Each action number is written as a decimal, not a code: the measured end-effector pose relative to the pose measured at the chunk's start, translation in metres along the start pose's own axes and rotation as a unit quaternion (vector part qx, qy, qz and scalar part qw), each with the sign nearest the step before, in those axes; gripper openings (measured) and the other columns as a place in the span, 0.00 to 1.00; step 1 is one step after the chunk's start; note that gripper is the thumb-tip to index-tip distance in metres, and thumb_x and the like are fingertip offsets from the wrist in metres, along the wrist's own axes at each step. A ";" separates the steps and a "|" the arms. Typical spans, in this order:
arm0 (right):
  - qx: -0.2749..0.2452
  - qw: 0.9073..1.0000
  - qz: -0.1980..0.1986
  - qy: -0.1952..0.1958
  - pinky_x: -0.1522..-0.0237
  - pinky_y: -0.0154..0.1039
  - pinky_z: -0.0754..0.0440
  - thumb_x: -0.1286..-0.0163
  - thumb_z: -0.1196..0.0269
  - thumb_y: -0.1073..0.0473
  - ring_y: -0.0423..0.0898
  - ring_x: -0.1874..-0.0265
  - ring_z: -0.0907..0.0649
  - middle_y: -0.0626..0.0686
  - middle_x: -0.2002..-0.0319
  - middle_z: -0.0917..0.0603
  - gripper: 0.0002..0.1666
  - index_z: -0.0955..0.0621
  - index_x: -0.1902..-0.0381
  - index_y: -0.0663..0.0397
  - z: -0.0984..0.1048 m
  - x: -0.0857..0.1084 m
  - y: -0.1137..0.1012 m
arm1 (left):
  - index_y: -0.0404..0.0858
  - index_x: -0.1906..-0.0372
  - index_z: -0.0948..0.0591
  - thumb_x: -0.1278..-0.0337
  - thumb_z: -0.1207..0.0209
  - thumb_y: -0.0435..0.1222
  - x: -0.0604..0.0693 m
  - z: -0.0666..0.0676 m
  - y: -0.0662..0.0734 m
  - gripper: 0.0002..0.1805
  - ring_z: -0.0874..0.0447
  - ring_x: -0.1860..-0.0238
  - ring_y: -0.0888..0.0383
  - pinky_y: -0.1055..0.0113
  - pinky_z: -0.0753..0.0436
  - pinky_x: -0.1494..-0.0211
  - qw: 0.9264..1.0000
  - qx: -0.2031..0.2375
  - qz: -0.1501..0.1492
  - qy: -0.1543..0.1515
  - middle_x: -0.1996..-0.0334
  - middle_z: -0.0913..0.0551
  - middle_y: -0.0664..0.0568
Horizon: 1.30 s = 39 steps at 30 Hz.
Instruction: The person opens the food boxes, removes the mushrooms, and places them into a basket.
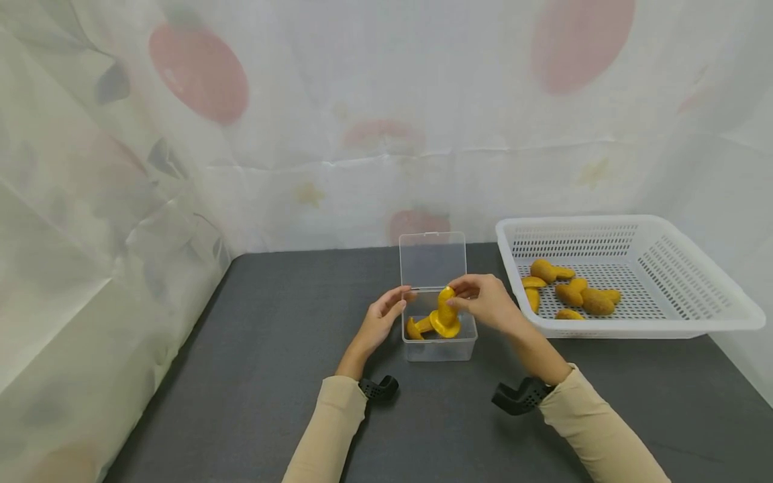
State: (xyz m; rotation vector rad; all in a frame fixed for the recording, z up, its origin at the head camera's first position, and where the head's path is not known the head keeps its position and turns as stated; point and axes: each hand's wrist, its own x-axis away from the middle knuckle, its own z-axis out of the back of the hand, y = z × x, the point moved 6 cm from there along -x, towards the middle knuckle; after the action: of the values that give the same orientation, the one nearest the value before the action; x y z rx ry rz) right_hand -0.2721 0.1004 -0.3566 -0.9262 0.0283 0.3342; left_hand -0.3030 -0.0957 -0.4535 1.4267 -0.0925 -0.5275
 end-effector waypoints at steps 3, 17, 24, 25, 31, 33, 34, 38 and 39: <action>-0.013 1.000 -0.004 0.004 0.58 0.44 0.13 0.38 0.34 0.65 0.54 0.62 0.13 0.66 0.59 0.13 0.15 0.17 0.54 0.68 0.006 0.001 0.002 | 0.29 0.32 0.34 0.26 0.55 0.34 0.000 0.000 -0.001 0.23 0.31 0.32 0.38 0.45 0.35 0.26 1.000 0.001 -0.001 0.002 0.37 0.27 0.31; -0.031 0.999 -0.008 0.038 0.57 0.36 0.14 0.35 0.35 0.63 0.57 0.57 0.13 0.67 0.54 0.14 0.18 0.19 0.50 0.68 0.037 0.014 0.000 | 0.30 0.33 0.33 0.26 0.54 0.34 0.000 -0.001 -0.002 0.22 0.31 0.32 0.38 0.47 0.35 0.26 1.000 0.006 -0.004 0.005 0.38 0.26 0.30; -0.034 0.998 -0.030 0.051 0.58 0.26 0.18 0.34 0.36 0.59 0.45 0.56 0.14 0.66 0.51 0.15 0.19 0.20 0.48 0.65 0.056 0.022 -0.001 | 0.29 0.33 0.33 0.26 0.55 0.34 0.000 0.000 -0.001 0.22 0.31 0.33 0.37 0.47 0.35 0.26 1.000 0.005 -0.011 0.004 0.38 0.26 0.29; -0.036 0.998 -0.034 0.050 0.58 0.25 0.18 0.33 0.36 0.59 0.41 0.57 0.14 0.66 0.50 0.15 0.20 0.20 0.47 0.65 0.058 0.022 0.000 | 0.29 0.33 0.33 0.26 0.55 0.33 0.000 0.000 -0.001 0.22 0.30 0.33 0.37 0.47 0.35 0.26 1.000 0.004 -0.012 0.005 0.38 0.26 0.29; -0.045 0.996 -0.057 0.049 0.56 0.20 0.23 0.32 0.37 0.54 0.22 0.61 0.22 0.64 0.46 0.17 0.25 0.23 0.43 0.63 0.072 0.028 0.008 | 0.29 0.33 0.33 0.26 0.54 0.34 -0.001 0.001 -0.002 0.22 0.30 0.34 0.38 0.50 0.33 0.27 1.000 0.000 -0.014 0.006 0.39 0.26 0.30; -0.053 0.995 -0.060 0.054 0.56 0.20 0.23 0.32 0.37 0.53 0.21 0.62 0.21 0.53 0.52 0.14 0.26 0.24 0.42 0.64 0.078 0.030 0.012 | 0.30 0.33 0.33 0.27 0.54 0.35 0.000 0.000 -0.002 0.22 0.30 0.34 0.37 0.50 0.33 0.27 1.000 0.003 -0.015 0.006 0.39 0.26 0.30; -0.059 0.995 -0.060 0.056 0.57 0.20 0.22 0.32 0.37 0.53 0.20 0.63 0.21 0.47 0.54 0.14 0.27 0.24 0.41 0.64 0.081 0.031 0.013 | 0.30 0.33 0.32 0.27 0.54 0.35 0.000 0.000 -0.002 0.22 0.30 0.33 0.37 0.50 0.34 0.27 1.000 0.006 -0.014 0.006 0.39 0.26 0.30; -0.092 0.992 -0.046 0.072 0.59 0.20 0.20 0.31 0.38 0.56 0.21 0.64 0.20 0.23 0.65 0.21 0.27 0.25 0.42 0.70 0.094 0.034 0.019 | 0.31 0.33 0.32 0.27 0.54 0.35 0.000 0.001 -0.002 0.22 0.30 0.33 0.37 0.49 0.35 0.26 1.000 0.009 -0.011 0.007 0.38 0.26 0.31; -0.100 0.991 -0.041 0.077 0.60 0.20 0.20 0.31 0.38 0.57 0.21 0.64 0.19 0.22 0.66 0.21 0.26 0.25 0.43 0.70 0.097 0.035 0.021 | 0.32 0.33 0.32 0.27 0.54 0.35 0.000 0.001 -0.002 0.22 0.30 0.33 0.38 0.49 0.35 0.26 1.000 0.009 -0.009 0.008 0.38 0.26 0.31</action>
State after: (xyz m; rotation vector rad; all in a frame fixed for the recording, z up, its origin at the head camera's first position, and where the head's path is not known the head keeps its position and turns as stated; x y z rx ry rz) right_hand -0.2568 0.1974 -0.3203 -1.1478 0.1003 0.1900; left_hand -0.3035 -0.0966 -0.4551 1.4511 -0.0720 -0.5322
